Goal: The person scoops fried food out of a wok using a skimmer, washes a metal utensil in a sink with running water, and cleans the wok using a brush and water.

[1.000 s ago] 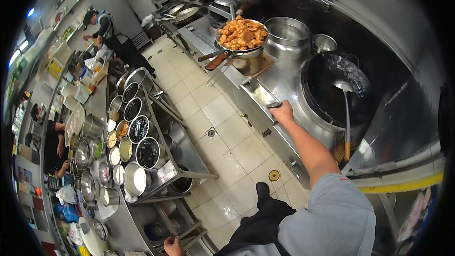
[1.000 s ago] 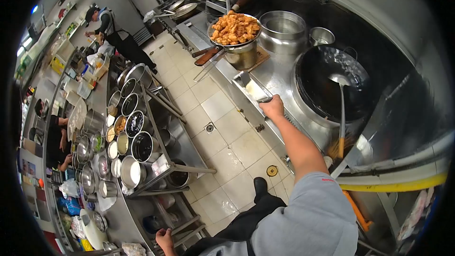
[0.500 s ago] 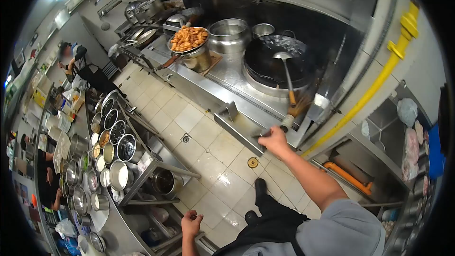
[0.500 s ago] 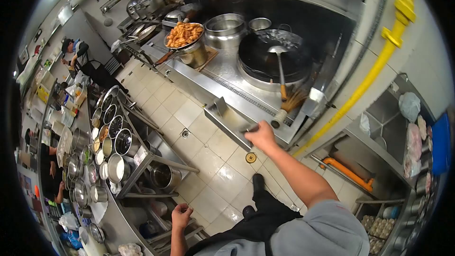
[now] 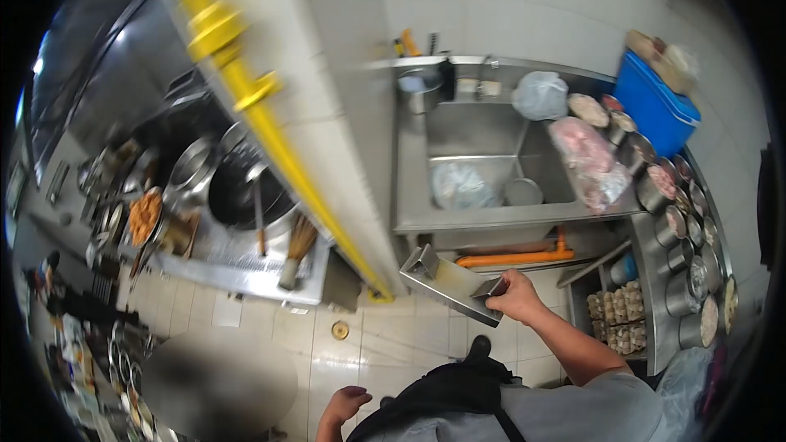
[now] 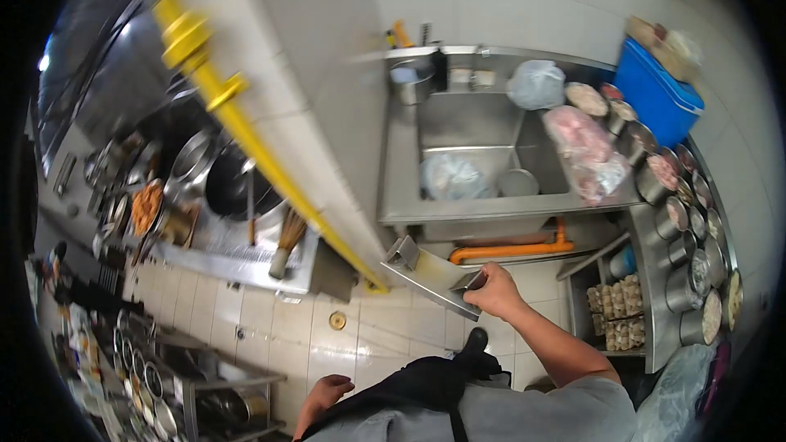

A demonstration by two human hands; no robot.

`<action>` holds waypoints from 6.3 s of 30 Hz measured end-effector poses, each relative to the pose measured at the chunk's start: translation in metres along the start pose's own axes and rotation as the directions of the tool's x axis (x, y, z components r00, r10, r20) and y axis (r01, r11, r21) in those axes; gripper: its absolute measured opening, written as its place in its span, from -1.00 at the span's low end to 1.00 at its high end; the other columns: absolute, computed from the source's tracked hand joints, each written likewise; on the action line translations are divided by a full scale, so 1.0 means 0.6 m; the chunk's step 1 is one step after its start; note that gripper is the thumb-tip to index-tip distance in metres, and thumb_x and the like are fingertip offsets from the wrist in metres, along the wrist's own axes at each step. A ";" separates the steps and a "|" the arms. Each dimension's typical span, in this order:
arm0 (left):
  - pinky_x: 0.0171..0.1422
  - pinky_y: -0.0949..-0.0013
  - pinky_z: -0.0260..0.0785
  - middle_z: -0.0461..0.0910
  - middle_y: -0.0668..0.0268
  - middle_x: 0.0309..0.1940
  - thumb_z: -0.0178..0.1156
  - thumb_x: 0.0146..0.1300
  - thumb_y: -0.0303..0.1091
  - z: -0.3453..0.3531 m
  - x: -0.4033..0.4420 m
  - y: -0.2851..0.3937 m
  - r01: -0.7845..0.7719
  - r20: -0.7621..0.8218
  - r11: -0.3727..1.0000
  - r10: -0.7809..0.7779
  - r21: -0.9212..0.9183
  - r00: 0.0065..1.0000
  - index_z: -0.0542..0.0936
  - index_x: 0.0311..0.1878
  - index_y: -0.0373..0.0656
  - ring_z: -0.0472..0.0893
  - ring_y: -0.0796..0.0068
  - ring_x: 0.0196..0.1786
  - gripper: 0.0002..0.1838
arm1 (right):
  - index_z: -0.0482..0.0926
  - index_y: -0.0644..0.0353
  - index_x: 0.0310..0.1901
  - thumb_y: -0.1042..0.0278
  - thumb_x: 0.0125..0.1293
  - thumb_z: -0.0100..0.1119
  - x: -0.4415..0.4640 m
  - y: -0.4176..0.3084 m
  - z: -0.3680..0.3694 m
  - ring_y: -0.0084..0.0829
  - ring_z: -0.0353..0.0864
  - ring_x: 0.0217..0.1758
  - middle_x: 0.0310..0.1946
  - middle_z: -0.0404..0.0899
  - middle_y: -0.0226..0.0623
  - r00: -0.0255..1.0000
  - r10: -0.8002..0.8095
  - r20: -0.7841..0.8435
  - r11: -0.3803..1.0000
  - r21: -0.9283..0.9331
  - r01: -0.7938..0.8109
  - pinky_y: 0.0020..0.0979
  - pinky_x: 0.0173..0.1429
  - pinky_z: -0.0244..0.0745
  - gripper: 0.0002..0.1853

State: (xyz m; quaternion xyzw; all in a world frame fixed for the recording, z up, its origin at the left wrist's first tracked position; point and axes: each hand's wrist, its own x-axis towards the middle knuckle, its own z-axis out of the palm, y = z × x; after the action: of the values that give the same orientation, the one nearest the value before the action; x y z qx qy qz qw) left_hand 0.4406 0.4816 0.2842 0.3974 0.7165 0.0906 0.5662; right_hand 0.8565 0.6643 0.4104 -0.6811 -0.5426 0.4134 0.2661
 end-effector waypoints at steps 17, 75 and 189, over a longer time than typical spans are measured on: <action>0.31 0.15 0.31 0.40 0.04 0.23 0.16 0.30 -0.27 0.207 0.411 0.969 -0.278 0.265 0.541 0.719 -0.794 0.642 0.29 0.31 -0.19 0.44 0.13 0.24 -0.45 | 0.46 0.29 -0.29 0.24 -0.23 0.37 0.477 0.113 -0.345 0.02 0.57 -0.21 -0.34 0.56 0.02 0.813 -0.220 -0.540 0.935 -0.354 0.018 -0.15 -0.12 0.48 -0.55; 0.54 0.22 -0.13 -0.02 0.08 0.49 -0.07 0.15 -0.70 0.413 0.837 1.022 -0.737 -0.339 0.657 0.665 -0.159 0.666 0.13 0.46 -0.06 -0.04 0.07 0.53 -0.25 | 0.50 0.49 -0.27 0.31 -0.23 0.39 0.965 0.152 -0.211 -0.25 0.61 -0.36 -0.39 0.61 -0.13 0.939 0.330 -0.098 0.932 0.191 -0.307 -0.29 -0.27 0.49 -0.51; 0.04 0.35 0.42 0.64 0.11 -0.08 0.18 0.14 -0.49 0.279 0.943 1.332 -0.852 -0.091 0.511 0.860 0.118 0.503 0.57 0.08 -0.24 0.61 0.47 -0.14 -0.62 | 0.55 0.19 -0.39 0.11 -0.11 0.35 1.004 0.159 -0.258 -0.22 0.65 -0.28 -0.39 0.63 -0.18 0.940 0.246 -0.235 0.969 0.023 -0.248 -0.24 -0.23 0.51 -0.65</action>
State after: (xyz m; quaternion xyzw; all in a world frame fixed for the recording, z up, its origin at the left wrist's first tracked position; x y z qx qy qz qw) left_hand 0.9371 1.3416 0.2721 0.7082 0.4662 0.3646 0.3850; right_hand 1.0798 1.2299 0.2480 -0.7889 -0.4187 0.3579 0.2725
